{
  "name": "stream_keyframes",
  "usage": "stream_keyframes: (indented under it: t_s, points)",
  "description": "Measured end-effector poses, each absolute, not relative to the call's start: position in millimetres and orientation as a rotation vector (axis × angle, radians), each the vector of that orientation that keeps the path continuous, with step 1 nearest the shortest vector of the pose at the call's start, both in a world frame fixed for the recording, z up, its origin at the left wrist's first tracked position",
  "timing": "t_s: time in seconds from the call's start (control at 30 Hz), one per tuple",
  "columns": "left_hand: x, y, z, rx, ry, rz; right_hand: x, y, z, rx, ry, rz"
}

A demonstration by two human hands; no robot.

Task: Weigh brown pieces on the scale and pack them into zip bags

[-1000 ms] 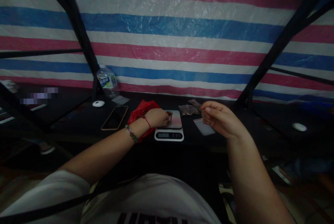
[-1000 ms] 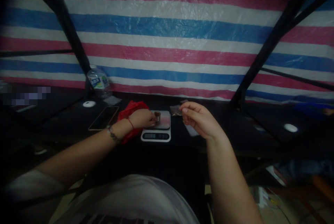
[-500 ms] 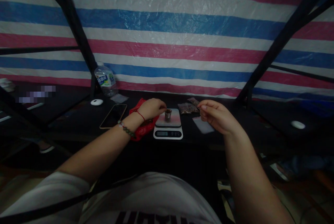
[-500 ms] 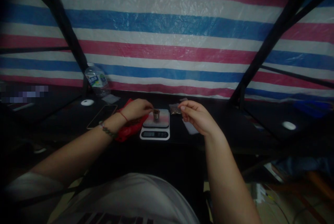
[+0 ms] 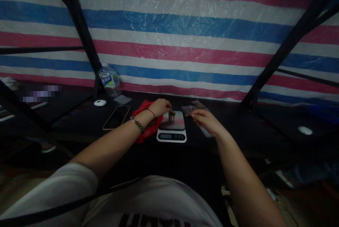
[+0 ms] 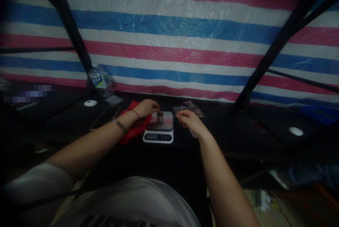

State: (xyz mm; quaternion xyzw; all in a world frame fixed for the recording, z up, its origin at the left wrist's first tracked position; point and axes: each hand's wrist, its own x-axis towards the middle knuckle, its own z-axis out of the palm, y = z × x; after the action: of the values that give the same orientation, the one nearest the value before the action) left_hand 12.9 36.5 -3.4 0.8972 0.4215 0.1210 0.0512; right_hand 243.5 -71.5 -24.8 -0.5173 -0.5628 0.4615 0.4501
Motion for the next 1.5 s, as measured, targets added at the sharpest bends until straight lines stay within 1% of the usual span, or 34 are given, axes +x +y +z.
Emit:
stream_keyframes:
  t_s: [0.1, 0.3, 0.63, 0.97, 1.17, 1.27, 1.33, 1.4, 1.5]
  points:
    - [15.4, 37.6, 0.6, 2.748, 1.246, 0.397, 244.1, -70.9, -26.1, -1.29, -1.416, 1.124]
    - [22.9, 44.8, 4.7, 2.862, 0.959, 0.325, 245.4, -72.3, -24.4, -1.299, -1.394, 1.129]
    - [27.4, 48.2, -0.6, 2.886, 0.866, 0.141, 248.1, -71.8, -24.9, -1.239, -1.375, 1.149]
    - [23.3, 50.2, -5.7, 2.868, 0.833, 0.156, 249.8, -70.6, -26.9, -1.231, -1.369, 1.156]
    - [12.8, 50.8, 1.0, 2.851, 0.857, 0.3, 253.7, -70.2, -26.9, -1.229, -1.377, 1.139]
    - [-7.0, 44.1, 10.9, 2.811, 0.999, 0.402, 263.8, -68.1, -27.5, -1.299, -1.408, 1.047]
    - [-24.9, 35.7, 16.9, 2.762, 1.106, 0.4, 275.2, -64.5, -30.4, -1.406, -1.467, 0.894]
    - [-43.1, 25.4, 20.4, 2.711, 1.19, 0.323, 288.0, -59.6, -35.9, -1.57, -1.531, 0.673]
    - [-63.5, 9.7, 18.6, 2.626, 1.365, 0.066, 303.3, -52.2, -49.2, -1.832, -1.576, 0.413]
